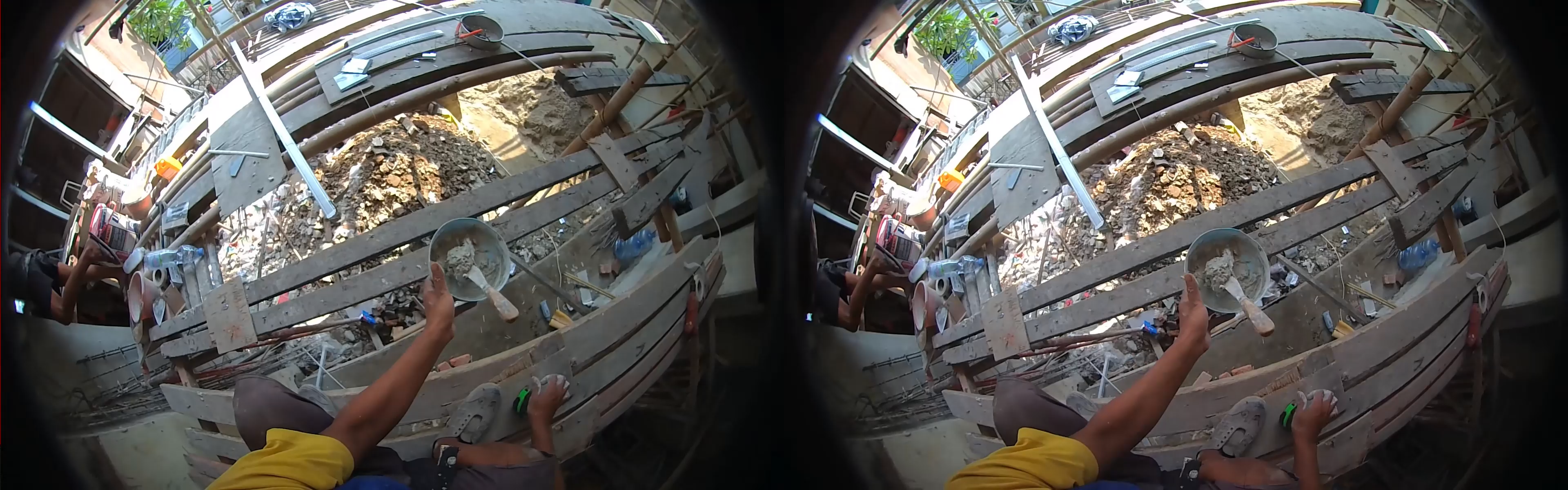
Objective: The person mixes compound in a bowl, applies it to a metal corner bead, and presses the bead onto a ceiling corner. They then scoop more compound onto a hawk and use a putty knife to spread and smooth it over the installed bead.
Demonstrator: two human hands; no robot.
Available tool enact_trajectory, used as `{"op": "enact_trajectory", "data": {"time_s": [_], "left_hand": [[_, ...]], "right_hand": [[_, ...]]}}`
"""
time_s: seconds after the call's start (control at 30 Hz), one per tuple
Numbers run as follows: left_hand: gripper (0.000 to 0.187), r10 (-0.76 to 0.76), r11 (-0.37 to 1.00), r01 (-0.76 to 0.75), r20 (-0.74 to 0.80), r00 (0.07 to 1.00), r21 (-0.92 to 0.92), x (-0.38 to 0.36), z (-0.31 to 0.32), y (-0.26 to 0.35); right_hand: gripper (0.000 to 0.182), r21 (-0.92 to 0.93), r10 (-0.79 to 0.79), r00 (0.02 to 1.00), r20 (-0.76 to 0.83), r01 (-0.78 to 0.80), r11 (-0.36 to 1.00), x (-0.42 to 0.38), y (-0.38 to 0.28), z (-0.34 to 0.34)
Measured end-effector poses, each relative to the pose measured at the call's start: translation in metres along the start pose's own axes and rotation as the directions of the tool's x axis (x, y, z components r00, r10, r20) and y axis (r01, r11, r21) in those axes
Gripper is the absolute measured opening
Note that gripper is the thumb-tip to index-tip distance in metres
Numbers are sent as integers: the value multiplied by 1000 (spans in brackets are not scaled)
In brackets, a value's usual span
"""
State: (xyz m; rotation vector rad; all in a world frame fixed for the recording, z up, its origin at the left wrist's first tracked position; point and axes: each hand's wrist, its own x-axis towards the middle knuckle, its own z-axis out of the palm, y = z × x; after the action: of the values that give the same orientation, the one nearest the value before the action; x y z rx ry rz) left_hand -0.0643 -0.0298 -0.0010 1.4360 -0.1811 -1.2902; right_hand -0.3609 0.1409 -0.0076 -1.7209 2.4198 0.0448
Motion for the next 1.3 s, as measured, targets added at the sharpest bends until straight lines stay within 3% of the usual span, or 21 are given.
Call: {"op": "enact_trajectory", "data": {"time_s": [0.1, 0.17, 0.2, 0.27, 0.37, 0.43, 0.5, 0.57, 0.63, 0.67, 0.73, 0.97, 1.07, 1.1, 1.17, 1.2, 1.3], "left_hand": [[90, -50, 991, 47, 17, 999, 122, -23, 12, -3], [91, -105, 981, 97, 37, 994, 168, -22, 12, -19], [92, -110, 980, 96, 70, 991, 177, -24, 13, -24], [95, -142, 969, 123, 77, 987, 213, -39, 23, -10], [93, -202, 973, 184, 127, 971, 137, -24, 21, -22], [90, -235, 971, 226, 128, 964, 81, -23, 25, -18], [85, -245, 966, 253, 113, 963, -56, -25, 35, -2], [82, -226, 972, 231, 85, 970, -52, -28, 49, 15], [80, -211, 975, 214, 57, 976, -51, -20, 56, 19], [79, -185, 982, 187, 65, 981, -23, -12, 57, 22], [79, -167, 986, 167, 63, 984, 16, 0, 59, 27], [84, -79, 997, 78, 45, 996, 10, 35, 104, 70], [91, -179, 983, 181, 207, 962, 9, 45, 132, 101], [91, -147, 989, 150, 202, 968, 3, 48, 139, 113], [91, -218, 976, 202, 289, 932, 84, 55, 155, 139], [89, -209, 975, 190, 182, 961, 115, 33, 186, 165], [90, -154, 977, 83, 379, 912, 197, 51, 185, 205]], "right_hand": [[29, 19, -81, 994, 72, 80, 997, 39, -7, -6], [21, 117, -347, 933, -94, 356, 927, 59, -10, 0], [21, 118, -333, 939, -88, 342, 932, 70, -10, 0], [21, 29, -506, 861, 44, 505, 862, 93, -10, -4], [24, -16, -513, 847, 142, 520, 854, 124, 7, 5], [26, -2, -597, 797, -93, 600, 800, 148, 5, 5], [25, 35, -608, 790, -85, 612, 790, 166, 7, 1], [24, 78, -624, 778, -70, 628, 774, 174, 13, 7], [27, 131, -573, 806, 150, 558, 819, 181, 24, 19], [27, 137, -567, 809, 154, 551, 823, 184, 26, 24], [32, 135, -577, 814, 73, 565, 814, 183, 27, 32], [32, 248, -557, 831, 10, 537, 806, 190, 37, 41], [31, 314, -531, 847, -14, 508, 802, 191, 36, 34], [31, 323, -548, 836, -37, 529, 785, 191, 37, 35], [31, 374, -525, 848, -77, 513, 773, 192, 40, 41], [31, 384, -532, 840, -101, 527, 758, 192, 43, 42], [31, 378, -545, 832, -99, 538, 753, 194, 45, 47]]}}
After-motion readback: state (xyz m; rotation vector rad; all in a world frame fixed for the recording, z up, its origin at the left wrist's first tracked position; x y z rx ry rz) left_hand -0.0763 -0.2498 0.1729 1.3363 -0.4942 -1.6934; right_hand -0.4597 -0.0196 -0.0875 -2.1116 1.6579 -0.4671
